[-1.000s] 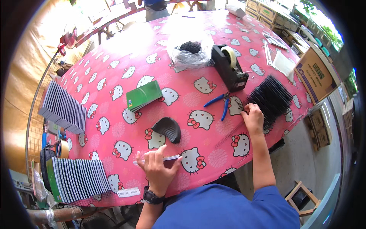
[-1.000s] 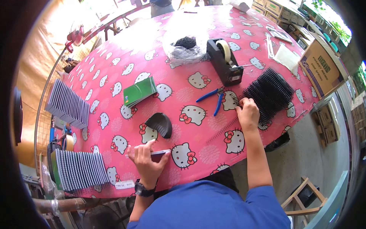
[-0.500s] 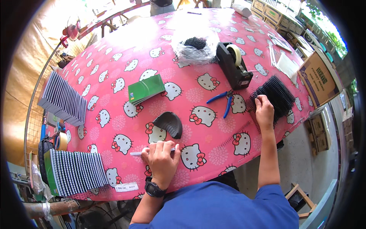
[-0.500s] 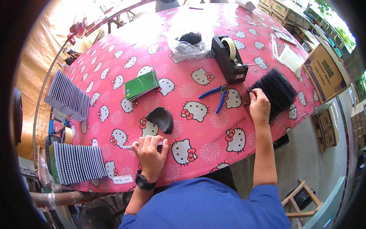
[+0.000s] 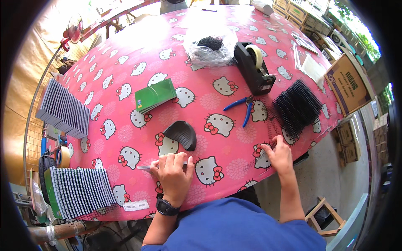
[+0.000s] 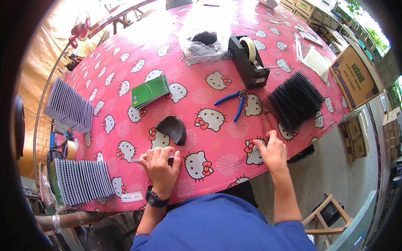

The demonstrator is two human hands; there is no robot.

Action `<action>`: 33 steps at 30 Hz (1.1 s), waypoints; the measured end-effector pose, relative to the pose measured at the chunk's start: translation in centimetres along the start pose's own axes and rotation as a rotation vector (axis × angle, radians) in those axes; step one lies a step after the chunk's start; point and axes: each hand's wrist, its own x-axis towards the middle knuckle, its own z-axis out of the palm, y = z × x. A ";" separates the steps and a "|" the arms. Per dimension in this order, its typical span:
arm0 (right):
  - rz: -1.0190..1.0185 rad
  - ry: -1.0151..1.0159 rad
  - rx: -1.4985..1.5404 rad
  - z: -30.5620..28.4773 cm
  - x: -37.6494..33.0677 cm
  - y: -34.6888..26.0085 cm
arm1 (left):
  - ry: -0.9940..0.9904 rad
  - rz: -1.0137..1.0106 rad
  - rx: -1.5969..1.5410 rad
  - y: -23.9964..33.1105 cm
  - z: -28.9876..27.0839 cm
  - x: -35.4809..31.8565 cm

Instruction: The person assembles notebooks by picking up a stack of paper, placing a green cover on top, and inserting a spiral binding wire into the holes.

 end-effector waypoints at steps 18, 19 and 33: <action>-0.513 -0.229 0.560 0.3 0.0 -12.8 | 0.167 0.240 -0.233 -3.1 -1.0 -0.7; -0.534 -0.158 0.565 2.1 -0.7 -13.9 | 0.169 0.248 -0.231 -2.8 -1.1 -0.6; -0.723 -0.121 0.503 8.6 -2.8 -18.6 | -0.099 0.045 -0.013 -3.5 -1.8 -0.6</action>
